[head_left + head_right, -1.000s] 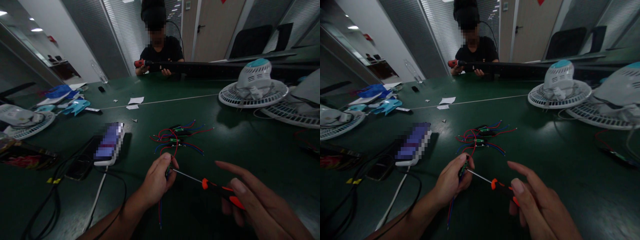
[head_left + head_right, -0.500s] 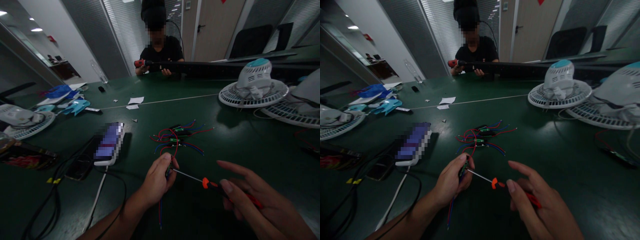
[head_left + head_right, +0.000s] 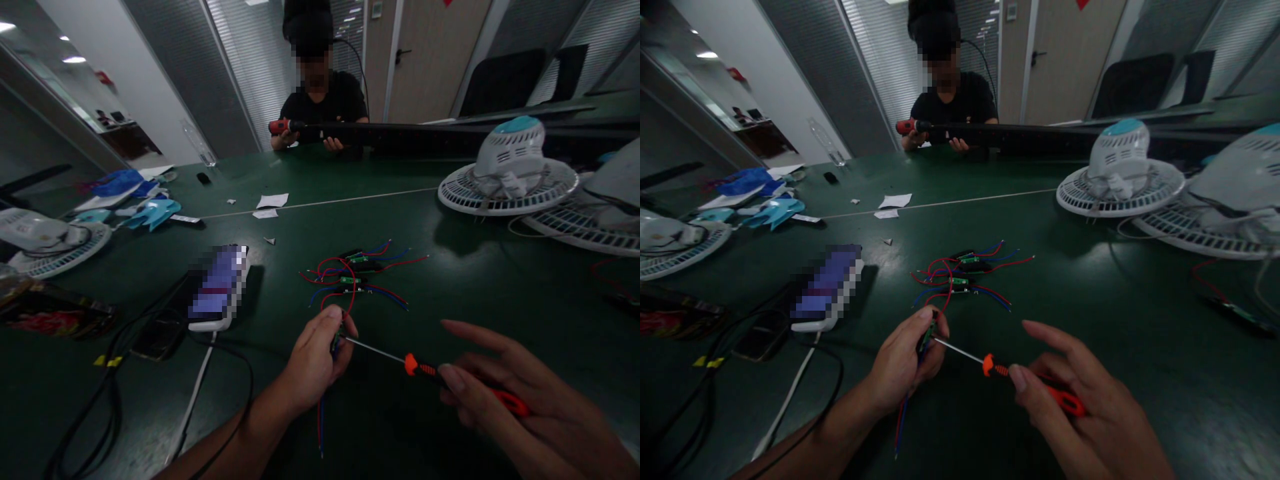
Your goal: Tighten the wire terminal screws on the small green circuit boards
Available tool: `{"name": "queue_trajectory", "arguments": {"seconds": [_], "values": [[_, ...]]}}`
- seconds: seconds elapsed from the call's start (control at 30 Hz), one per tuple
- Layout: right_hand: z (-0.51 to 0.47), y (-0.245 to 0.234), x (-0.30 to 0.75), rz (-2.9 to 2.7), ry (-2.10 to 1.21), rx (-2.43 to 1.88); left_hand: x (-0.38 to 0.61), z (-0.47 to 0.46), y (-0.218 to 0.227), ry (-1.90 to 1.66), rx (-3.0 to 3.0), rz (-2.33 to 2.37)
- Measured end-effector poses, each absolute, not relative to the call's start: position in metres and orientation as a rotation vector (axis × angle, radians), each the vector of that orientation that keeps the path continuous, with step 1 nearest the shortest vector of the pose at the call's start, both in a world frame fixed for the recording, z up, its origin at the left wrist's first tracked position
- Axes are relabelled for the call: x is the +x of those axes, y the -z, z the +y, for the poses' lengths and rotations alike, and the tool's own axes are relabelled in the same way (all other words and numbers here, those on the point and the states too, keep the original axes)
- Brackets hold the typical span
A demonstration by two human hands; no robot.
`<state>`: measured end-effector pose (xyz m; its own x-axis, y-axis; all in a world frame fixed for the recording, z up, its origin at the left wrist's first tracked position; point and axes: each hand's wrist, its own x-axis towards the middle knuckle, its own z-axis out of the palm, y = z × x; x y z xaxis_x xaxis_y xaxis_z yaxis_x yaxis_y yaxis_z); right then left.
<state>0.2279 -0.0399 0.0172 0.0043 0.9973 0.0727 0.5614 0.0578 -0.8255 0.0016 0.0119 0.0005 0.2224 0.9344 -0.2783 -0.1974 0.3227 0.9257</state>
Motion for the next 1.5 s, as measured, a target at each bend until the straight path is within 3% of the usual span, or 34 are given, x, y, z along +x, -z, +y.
{"name": "queue_trajectory", "arguments": {"seconds": [0.67,0.9,1.5], "values": [[-0.039,-0.025,0.221,-1.485,-0.722,-1.680,0.001,0.011,-0.004,-0.929,0.928,1.038],[-0.037,-0.025,0.222,-1.367,-1.032,-1.689,0.001,0.011,-0.003,-0.938,0.922,1.046],[-0.038,-0.018,0.228,-1.580,-0.877,-1.634,0.001,0.010,-0.004,-0.923,0.925,1.053]]}}
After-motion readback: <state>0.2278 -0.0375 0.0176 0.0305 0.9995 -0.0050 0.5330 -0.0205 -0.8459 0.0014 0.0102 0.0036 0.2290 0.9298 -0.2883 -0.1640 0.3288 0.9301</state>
